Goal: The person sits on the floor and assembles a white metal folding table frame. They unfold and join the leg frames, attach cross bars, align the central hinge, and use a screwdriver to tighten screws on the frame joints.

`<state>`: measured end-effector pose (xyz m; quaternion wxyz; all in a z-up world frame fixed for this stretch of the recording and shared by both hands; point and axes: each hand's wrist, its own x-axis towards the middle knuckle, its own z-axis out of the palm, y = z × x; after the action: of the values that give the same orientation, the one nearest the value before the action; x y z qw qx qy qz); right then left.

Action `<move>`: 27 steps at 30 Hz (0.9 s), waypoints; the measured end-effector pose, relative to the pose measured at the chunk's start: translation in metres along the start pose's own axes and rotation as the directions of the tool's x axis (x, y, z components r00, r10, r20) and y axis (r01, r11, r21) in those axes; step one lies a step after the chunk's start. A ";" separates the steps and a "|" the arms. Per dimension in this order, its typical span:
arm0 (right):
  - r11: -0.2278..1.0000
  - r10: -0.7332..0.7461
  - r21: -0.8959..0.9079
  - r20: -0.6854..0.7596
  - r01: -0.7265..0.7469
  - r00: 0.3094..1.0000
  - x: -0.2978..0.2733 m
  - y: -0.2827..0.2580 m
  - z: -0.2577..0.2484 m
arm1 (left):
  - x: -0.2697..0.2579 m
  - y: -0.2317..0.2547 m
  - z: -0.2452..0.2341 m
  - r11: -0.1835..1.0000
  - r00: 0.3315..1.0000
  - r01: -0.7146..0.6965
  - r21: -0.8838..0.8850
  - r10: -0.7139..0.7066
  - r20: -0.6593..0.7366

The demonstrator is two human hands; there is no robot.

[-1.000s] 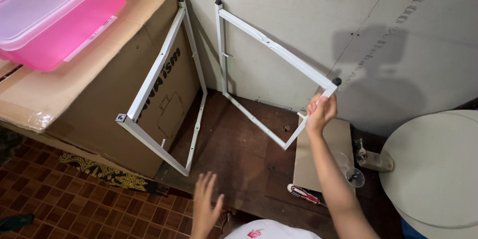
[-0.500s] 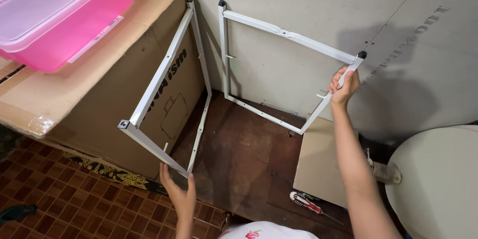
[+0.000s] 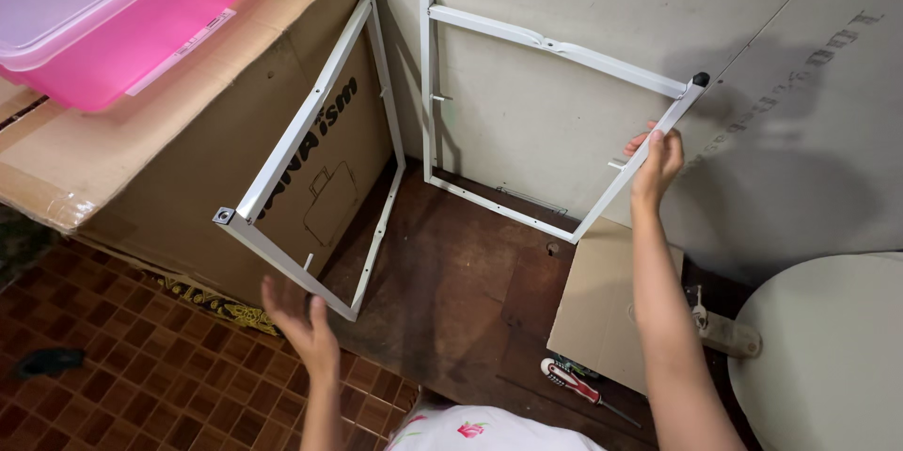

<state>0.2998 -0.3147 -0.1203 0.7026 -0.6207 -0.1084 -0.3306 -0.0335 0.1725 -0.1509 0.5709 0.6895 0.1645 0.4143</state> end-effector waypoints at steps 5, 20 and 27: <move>0.977 0.023 -0.213 0.054 -0.011 0.998 -0.027 0.008 -0.015 | 0.042 0.019 0.001 0.971 0.980 -0.195 -0.141 0.189 -0.056; 0.933 0.349 -0.148 0.139 -0.329 0.927 -0.221 0.001 -0.073 | 0.047 -0.006 0.028 0.904 0.974 -0.207 -0.373 0.228 0.012; 0.860 0.510 -0.168 0.242 -0.482 0.825 -0.305 -0.040 -0.091 | -0.068 0.059 0.053 0.936 0.972 -0.234 -0.262 0.225 -0.062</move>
<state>0.0215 -0.3009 -0.2786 0.7102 -0.7017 -0.0242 -0.0509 -0.0490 0.0733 -0.1231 0.6040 0.6140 0.0343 0.5070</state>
